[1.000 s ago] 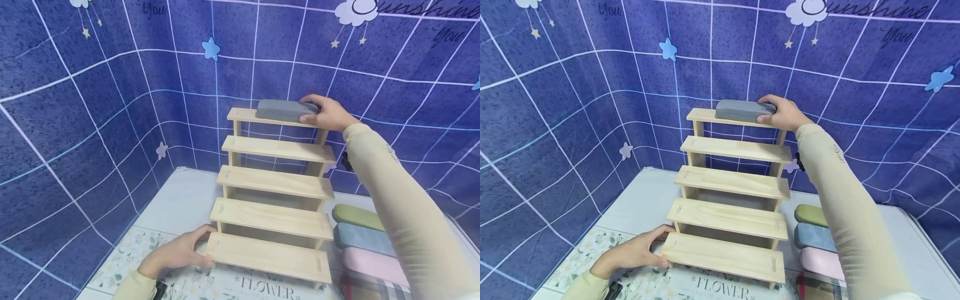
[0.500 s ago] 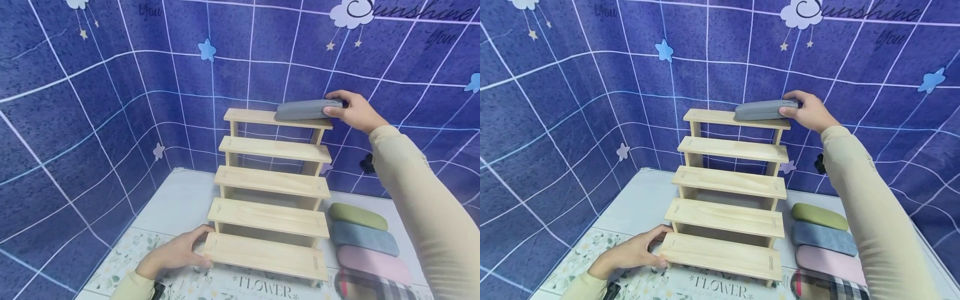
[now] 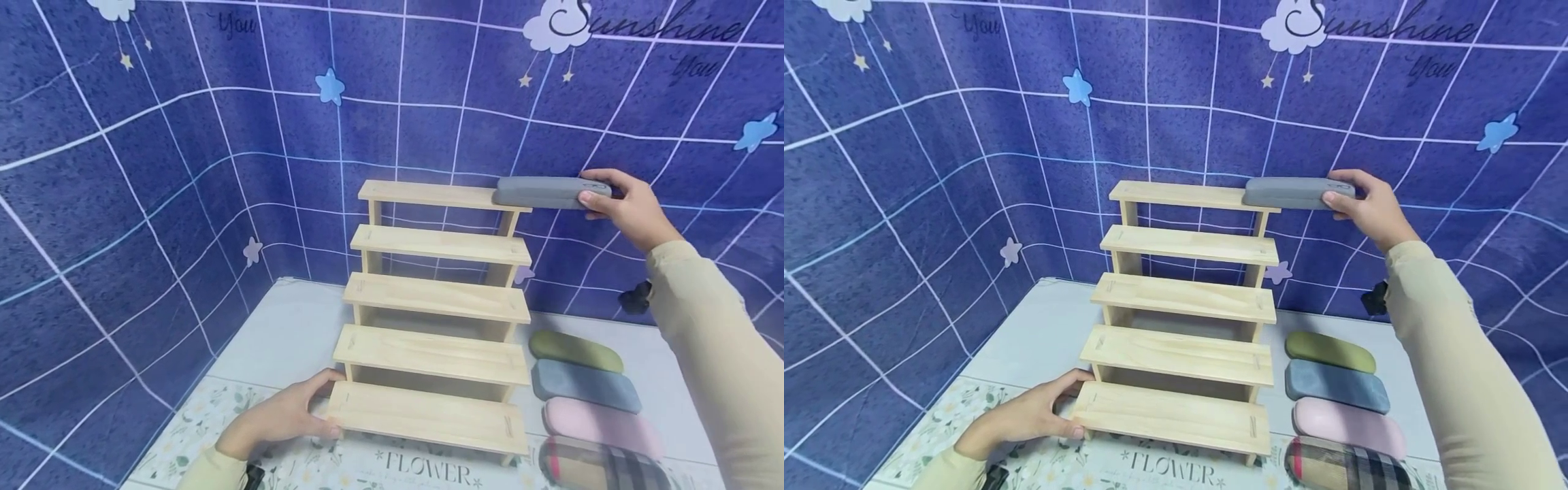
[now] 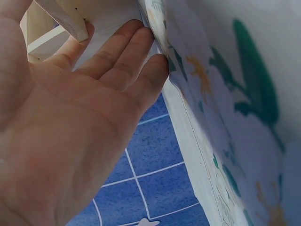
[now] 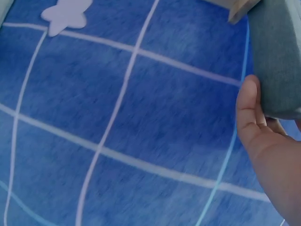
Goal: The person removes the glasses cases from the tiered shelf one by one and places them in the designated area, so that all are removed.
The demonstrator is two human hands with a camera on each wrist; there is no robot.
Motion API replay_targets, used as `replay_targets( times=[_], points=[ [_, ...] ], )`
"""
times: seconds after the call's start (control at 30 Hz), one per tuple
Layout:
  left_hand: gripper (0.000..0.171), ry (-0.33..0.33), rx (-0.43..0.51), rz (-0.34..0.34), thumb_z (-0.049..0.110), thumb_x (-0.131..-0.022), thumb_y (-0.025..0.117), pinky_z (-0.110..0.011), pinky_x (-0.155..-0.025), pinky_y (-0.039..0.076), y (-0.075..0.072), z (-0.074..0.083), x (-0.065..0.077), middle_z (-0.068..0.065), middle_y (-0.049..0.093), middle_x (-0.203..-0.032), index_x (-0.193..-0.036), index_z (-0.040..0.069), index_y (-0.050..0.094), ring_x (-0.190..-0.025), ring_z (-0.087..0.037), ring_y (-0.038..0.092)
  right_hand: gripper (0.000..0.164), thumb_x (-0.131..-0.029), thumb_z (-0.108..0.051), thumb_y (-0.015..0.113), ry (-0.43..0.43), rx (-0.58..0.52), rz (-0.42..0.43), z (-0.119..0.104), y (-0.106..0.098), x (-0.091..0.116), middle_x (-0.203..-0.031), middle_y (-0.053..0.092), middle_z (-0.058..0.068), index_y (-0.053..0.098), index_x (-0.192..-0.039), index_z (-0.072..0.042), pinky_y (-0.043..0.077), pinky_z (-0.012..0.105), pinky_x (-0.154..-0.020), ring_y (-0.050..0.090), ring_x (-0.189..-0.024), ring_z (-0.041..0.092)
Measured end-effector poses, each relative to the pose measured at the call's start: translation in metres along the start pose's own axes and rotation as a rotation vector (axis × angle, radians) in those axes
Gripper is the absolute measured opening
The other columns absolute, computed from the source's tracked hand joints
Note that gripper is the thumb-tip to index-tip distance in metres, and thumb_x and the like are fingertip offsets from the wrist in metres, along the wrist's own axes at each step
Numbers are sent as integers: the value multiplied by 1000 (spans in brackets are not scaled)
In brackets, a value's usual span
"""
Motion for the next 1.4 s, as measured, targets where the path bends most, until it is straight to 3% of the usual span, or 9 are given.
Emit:
replay_targets(
  times=[0.13,0.23,0.3,0.43,0.53,0.77,1.1,1.17,1.4],
  points=[
    [73,15,-7,3,37,-80,86,-71,-106,33,0,0,0,-2,59,-137,-141,25,49,-128,-35,51,53,-96,-13,71,48,-25,-8,15,-15,12,-109,59,-9,50,-144,-4,58,19,-74,65,-86,3],
    [72,20,-20,8,38,-80,86,-69,-106,34,0,-1,0,-2,59,-137,-140,26,49,-128,-35,51,63,-97,-16,70,123,-3,-64,26,-22,21,-117,54,-2,41,-151,-3,57,19,-77,68,-85,5],
    [72,20,-26,12,39,-79,86,-69,-106,34,-1,-1,0,-2,59,-137,-140,27,49,-129,-35,51,69,-97,-21,70,171,69,-130,34,-25,26,-126,49,5,35,-155,-3,56,19,-78,67,-85,4],
    [73,19,-28,10,40,-79,86,-70,-106,33,-1,0,0,-3,58,-139,-141,26,49,-131,-37,49,76,-95,-27,71,219,271,-283,54,-22,39,-135,49,26,34,-154,1,53,36,-88,67,-88,12],
    [73,22,-29,8,39,-79,86,-72,-105,32,0,1,0,-5,56,-140,-141,25,49,-132,-40,47,75,-89,-27,75,203,395,-350,71,-18,49,-128,57,31,41,-147,5,48,50,-89,66,-90,22],
    [74,3,-46,21,42,-78,86,-71,-106,32,0,-2,-1,-5,57,-140,-140,27,49,-132,-39,48,71,-85,-20,77,169,431,-386,121,-7,71,-120,62,30,46,-138,15,50,35,-82,61,-93,22],
    [73,15,-43,20,38,-79,86,-69,-108,32,1,-3,-4,-3,58,-139,-140,25,49,-132,-37,48,75,-81,-13,81,194,419,-415,175,7,94,-107,65,29,42,-133,24,52,32,-79,59,-93,27],
    [74,10,-43,19,39,-79,86,-70,-108,31,1,-3,-4,-4,57,-140,-141,24,49,-133,-38,47,75,-79,-13,82,185,426,-417,182,10,96,-108,65,30,43,-133,24,52,35,-81,60,-94,29],
    [75,-2,-47,18,40,-79,86,-70,-108,31,0,-4,-3,-2,57,-140,-141,23,49,-134,-38,46,73,-74,-10,82,136,484,-438,204,22,105,-110,62,38,46,-126,26,47,60,-93,60,-99,41]
  ],
)
Point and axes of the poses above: each hand's wrist, its own x-axis away from the middle knuckle, its own y-axis out of the palm, z = x × y, the point moved 6 cm from there along -x, towards the middle knuckle
